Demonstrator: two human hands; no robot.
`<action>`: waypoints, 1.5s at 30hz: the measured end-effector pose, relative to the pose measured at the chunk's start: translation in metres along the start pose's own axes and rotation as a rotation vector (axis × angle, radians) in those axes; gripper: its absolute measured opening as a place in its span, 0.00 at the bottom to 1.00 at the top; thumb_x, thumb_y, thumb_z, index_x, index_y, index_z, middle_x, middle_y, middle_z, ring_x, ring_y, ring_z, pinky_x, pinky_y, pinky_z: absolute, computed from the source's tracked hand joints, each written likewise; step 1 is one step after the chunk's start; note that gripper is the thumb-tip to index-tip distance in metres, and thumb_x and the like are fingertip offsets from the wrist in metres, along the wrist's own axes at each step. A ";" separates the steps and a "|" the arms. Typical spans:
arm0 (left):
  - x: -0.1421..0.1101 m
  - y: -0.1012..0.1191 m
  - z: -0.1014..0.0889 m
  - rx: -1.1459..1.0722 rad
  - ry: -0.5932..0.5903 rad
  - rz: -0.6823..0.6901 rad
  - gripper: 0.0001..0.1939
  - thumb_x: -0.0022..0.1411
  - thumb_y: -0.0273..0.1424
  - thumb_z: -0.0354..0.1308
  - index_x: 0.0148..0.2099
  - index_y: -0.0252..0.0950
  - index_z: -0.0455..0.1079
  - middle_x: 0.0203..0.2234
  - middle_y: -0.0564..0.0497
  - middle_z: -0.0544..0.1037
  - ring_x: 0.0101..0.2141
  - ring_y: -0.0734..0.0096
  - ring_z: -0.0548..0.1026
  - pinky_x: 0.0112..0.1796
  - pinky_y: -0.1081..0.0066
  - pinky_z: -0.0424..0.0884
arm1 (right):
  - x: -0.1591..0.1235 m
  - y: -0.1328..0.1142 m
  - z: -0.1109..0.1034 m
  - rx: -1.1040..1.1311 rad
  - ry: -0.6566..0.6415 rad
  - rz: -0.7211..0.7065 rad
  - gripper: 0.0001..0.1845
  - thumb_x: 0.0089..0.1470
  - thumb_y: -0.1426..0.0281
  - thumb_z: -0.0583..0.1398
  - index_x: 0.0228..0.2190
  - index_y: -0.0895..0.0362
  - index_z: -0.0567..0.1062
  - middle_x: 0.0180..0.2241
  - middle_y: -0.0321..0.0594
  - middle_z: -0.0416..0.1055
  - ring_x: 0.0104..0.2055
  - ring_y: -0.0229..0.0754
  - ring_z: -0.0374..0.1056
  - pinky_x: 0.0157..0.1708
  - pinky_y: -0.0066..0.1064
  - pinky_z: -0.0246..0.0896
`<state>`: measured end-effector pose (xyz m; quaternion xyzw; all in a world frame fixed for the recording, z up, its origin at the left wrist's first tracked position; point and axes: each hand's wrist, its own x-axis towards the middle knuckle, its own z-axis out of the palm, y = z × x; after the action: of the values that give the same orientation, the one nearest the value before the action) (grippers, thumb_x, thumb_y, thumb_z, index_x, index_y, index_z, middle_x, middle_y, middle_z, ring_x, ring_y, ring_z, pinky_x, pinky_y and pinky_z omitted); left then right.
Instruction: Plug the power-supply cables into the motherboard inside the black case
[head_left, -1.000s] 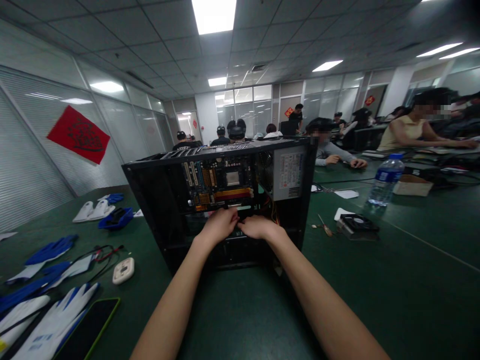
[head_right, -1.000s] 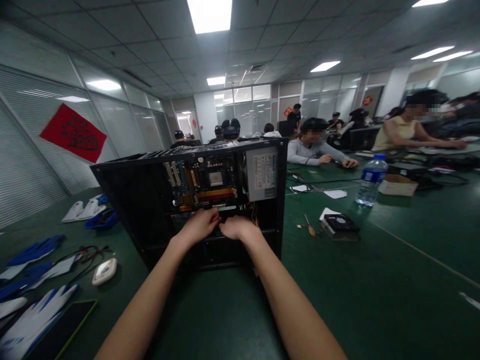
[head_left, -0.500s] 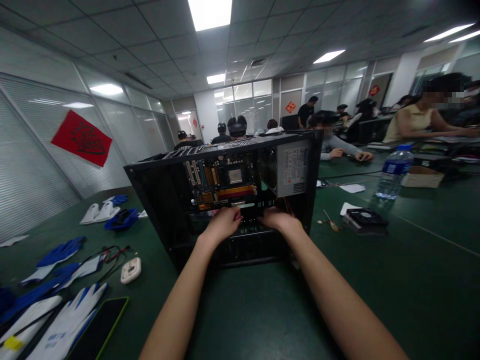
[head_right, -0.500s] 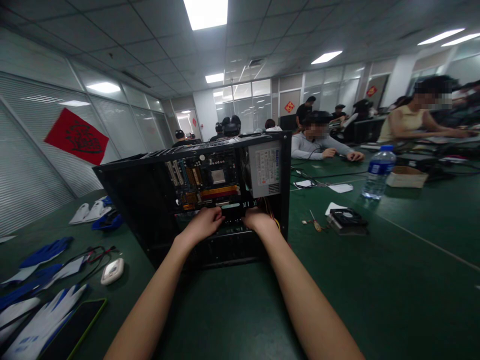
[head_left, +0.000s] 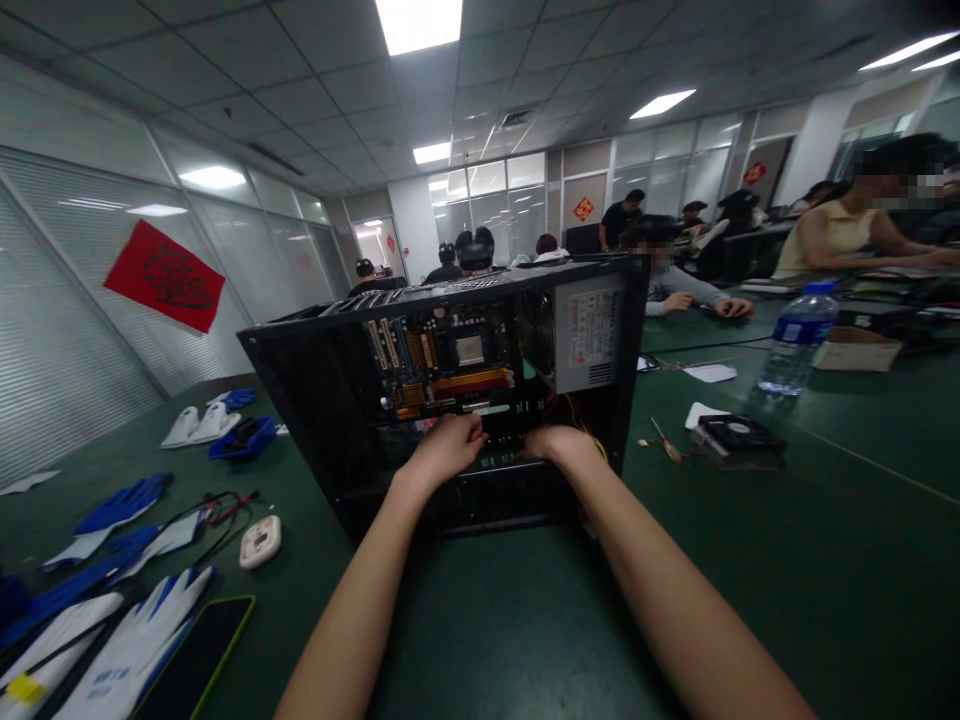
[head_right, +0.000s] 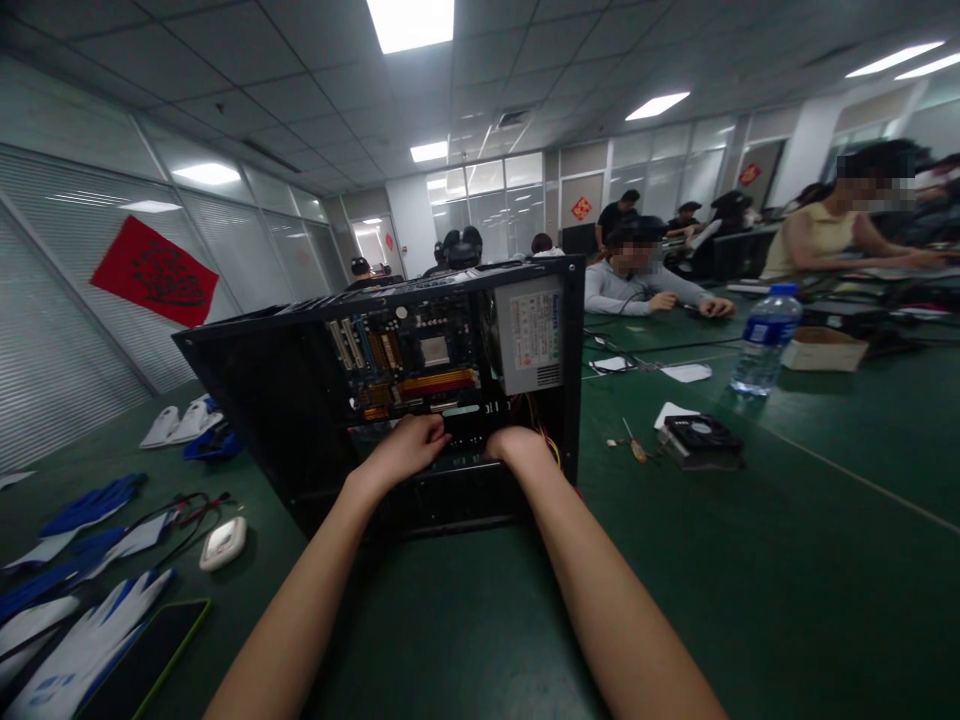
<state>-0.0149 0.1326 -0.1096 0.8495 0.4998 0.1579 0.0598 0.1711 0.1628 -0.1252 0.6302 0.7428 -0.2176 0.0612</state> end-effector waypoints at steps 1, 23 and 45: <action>0.000 0.001 0.000 0.000 -0.001 0.000 0.13 0.66 0.32 0.54 0.28 0.37 0.61 0.20 0.55 0.67 0.24 0.72 0.66 0.27 0.71 0.52 | 0.001 -0.001 0.000 -0.005 0.017 0.004 0.13 0.57 0.67 0.62 0.41 0.57 0.83 0.52 0.55 0.76 0.54 0.56 0.72 0.49 0.40 0.68; 0.002 0.002 -0.001 -0.019 -0.020 -0.024 0.11 0.64 0.33 0.56 0.29 0.37 0.63 0.21 0.56 0.68 0.25 0.72 0.67 0.27 0.71 0.53 | -0.003 0.004 -0.002 0.088 0.065 -0.122 0.13 0.56 0.66 0.63 0.40 0.59 0.82 0.44 0.54 0.79 0.46 0.54 0.76 0.42 0.36 0.68; 0.006 -0.003 0.005 -0.107 0.030 0.086 0.09 0.65 0.29 0.51 0.41 0.37 0.73 0.35 0.49 0.80 0.36 0.66 0.77 0.39 0.71 0.66 | -0.028 -0.050 -0.014 2.210 0.136 -0.614 0.19 0.54 0.61 0.62 0.21 0.54 0.61 0.11 0.21 0.40 0.14 0.30 0.39 0.12 0.20 0.36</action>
<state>-0.0126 0.1394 -0.1140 0.8633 0.4546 0.1998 0.0907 0.1310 0.1371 -0.0902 0.1426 0.2703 -0.7219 -0.6209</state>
